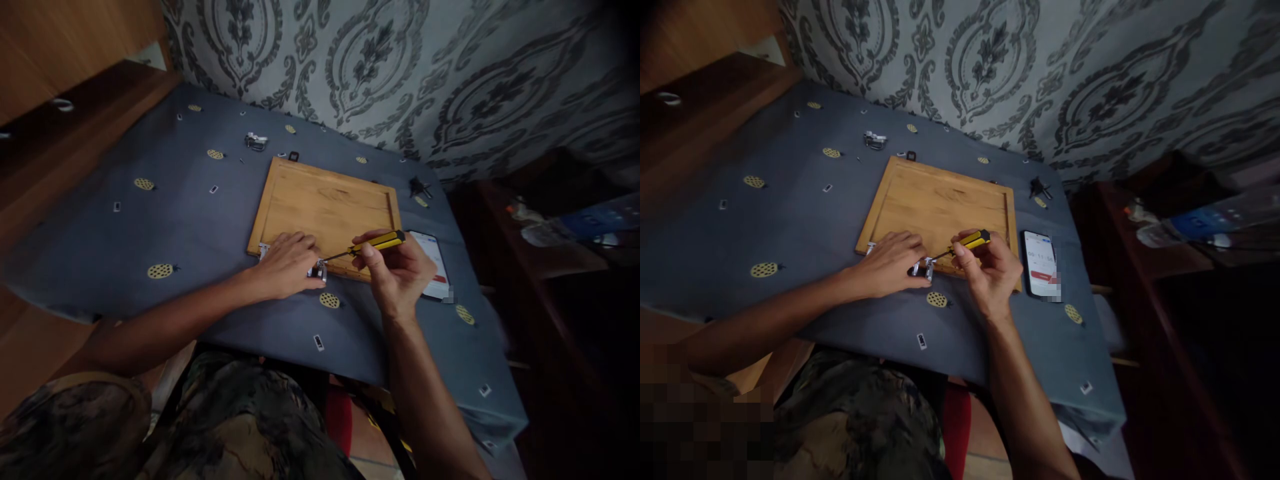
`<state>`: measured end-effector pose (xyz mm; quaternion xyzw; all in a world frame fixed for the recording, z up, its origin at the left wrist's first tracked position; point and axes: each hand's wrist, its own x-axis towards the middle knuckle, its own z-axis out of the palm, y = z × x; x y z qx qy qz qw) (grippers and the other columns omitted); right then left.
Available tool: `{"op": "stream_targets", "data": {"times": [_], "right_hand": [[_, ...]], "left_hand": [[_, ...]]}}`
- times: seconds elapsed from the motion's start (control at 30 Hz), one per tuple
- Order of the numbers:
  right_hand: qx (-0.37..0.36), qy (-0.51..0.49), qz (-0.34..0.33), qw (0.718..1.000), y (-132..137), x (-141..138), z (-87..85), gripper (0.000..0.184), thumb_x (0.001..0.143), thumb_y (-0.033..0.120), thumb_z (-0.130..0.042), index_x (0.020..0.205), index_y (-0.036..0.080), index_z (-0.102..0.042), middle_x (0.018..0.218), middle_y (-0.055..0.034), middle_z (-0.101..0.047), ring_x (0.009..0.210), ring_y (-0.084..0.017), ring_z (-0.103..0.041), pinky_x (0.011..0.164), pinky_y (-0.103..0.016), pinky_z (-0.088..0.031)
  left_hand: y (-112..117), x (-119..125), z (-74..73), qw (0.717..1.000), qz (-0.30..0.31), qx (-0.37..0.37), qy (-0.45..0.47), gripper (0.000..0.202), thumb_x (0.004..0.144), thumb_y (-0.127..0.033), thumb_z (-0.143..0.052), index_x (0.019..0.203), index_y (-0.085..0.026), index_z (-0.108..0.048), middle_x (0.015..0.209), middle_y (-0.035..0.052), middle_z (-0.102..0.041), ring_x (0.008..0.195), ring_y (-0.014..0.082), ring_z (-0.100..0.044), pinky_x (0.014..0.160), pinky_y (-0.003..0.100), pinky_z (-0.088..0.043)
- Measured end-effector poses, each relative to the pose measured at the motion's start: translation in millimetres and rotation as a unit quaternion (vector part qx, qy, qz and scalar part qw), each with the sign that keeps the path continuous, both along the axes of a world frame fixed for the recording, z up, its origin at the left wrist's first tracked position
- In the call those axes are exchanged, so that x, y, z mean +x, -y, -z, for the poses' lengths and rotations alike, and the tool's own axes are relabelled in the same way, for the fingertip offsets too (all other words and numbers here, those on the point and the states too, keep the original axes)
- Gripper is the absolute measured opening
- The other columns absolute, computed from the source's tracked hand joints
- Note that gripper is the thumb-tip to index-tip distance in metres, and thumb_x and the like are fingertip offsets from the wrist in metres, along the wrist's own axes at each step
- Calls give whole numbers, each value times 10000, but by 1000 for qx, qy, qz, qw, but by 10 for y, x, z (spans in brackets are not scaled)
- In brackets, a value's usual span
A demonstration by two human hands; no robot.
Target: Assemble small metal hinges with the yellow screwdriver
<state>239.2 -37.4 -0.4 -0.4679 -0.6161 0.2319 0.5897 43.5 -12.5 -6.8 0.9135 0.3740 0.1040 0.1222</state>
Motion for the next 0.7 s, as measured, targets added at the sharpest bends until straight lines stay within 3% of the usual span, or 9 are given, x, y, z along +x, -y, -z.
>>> {"op": "stream_targets", "data": {"times": [0.27, 0.47, 0.7], "right_hand": [[-2, 3, -2, 1000, -9, -2, -20, 246, 829, 431, -822, 866, 214, -713, 802, 6, -722, 481, -87, -603, 475, -242, -561], [19, -2, 29, 999, -33, -18, 28, 342, 761, 456, -875, 780, 221, -627, 669, 50, -645, 451, -89, -583, 420, -217, -521], [9, -15, 5, 1000, -33, 15, 11, 314, 759, 442, -879, 821, 221, -664, 747, 32, -676, 478, -92, -601, 438, -234, -544]], "left_hand": [[0, -2, 6, 1000, -4, -6, 2, 360, 929, -476, -717, 1032, -132, -706, 1110, 118, -670, 1113, 300, -593, 943, 421, -446], [2, 3, -18, 1000, -4, -14, -2, 376, 924, -480, -724, 1060, -129, -704, 1117, 119, -669, 1112, 299, -592, 938, 410, -439], [-8, -5, 14, 1000, 1, -5, 3, 368, 927, -492, -714, 1029, -138, -699, 1095, 110, -665, 1095, 290, -590, 928, 400, -434]]}}
